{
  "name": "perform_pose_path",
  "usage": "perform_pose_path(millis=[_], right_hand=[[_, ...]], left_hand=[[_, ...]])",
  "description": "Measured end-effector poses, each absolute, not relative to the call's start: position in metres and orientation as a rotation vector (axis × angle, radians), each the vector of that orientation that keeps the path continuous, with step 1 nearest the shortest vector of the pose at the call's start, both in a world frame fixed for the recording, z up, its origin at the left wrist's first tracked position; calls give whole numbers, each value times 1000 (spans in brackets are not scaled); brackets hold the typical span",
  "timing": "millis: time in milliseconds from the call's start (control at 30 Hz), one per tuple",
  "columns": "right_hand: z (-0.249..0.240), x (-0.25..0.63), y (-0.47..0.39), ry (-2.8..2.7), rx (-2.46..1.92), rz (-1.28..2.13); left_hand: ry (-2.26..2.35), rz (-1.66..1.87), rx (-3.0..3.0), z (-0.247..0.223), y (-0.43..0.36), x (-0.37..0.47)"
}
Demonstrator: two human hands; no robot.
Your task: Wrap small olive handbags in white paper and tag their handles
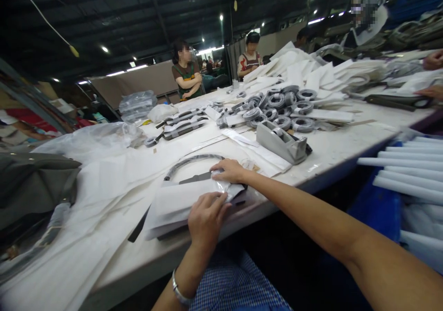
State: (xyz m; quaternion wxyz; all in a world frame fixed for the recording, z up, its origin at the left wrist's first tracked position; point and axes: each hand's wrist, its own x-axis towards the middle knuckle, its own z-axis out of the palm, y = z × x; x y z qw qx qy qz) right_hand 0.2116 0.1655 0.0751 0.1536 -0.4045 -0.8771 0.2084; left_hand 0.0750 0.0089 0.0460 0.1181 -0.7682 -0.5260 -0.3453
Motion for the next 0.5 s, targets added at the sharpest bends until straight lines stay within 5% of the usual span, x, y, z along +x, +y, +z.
perform_pose_path(millis=[500], right_hand=[[85,220,156,-2385,-1077,596]], left_hand=[[-1460,-968,-2349,39,3,66]])
